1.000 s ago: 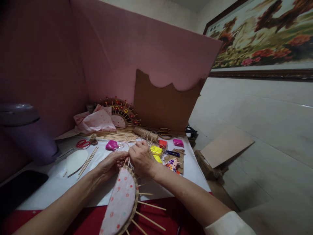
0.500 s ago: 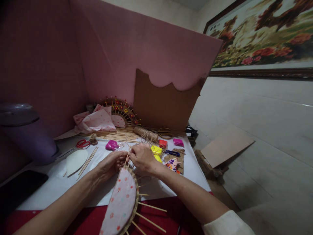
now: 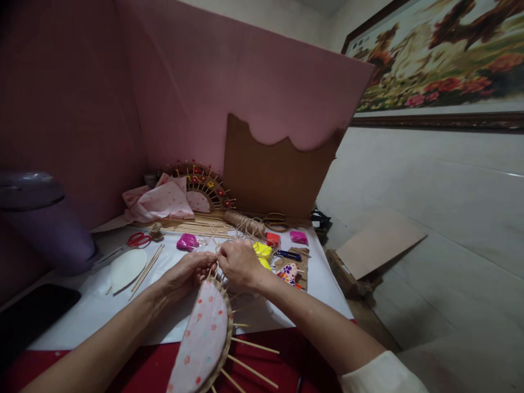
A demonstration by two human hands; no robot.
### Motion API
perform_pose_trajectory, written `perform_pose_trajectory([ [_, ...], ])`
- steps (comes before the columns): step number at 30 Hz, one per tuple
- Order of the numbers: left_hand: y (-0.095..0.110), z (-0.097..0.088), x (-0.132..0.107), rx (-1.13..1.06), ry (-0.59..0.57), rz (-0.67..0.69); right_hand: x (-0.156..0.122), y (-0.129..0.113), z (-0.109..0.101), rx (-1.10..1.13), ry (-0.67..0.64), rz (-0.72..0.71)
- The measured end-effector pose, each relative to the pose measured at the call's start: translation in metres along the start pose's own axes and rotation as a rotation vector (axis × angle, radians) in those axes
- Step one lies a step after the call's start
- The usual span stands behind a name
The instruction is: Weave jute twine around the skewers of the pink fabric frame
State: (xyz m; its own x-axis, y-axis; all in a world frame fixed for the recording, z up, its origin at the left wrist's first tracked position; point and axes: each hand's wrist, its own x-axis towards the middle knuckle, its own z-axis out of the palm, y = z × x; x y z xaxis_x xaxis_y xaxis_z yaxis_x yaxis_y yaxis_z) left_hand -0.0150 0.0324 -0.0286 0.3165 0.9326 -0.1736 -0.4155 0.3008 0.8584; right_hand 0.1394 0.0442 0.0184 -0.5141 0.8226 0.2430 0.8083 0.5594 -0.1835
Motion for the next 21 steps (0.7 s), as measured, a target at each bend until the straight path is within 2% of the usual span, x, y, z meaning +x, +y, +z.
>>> perform_pose_trajectory([
  [5, 0.0013, 0.0017, -0.0005, -0.002, -0.006, -0.005, -0.0055, 0.0039, 0.0008, -0.073, 0.045, -0.100],
  [21, 0.0016, -0.0006, 0.0017, -0.032, 0.026, -0.057, -0.0110, 0.0087, -0.0037, -0.069, 0.142, -0.138],
])
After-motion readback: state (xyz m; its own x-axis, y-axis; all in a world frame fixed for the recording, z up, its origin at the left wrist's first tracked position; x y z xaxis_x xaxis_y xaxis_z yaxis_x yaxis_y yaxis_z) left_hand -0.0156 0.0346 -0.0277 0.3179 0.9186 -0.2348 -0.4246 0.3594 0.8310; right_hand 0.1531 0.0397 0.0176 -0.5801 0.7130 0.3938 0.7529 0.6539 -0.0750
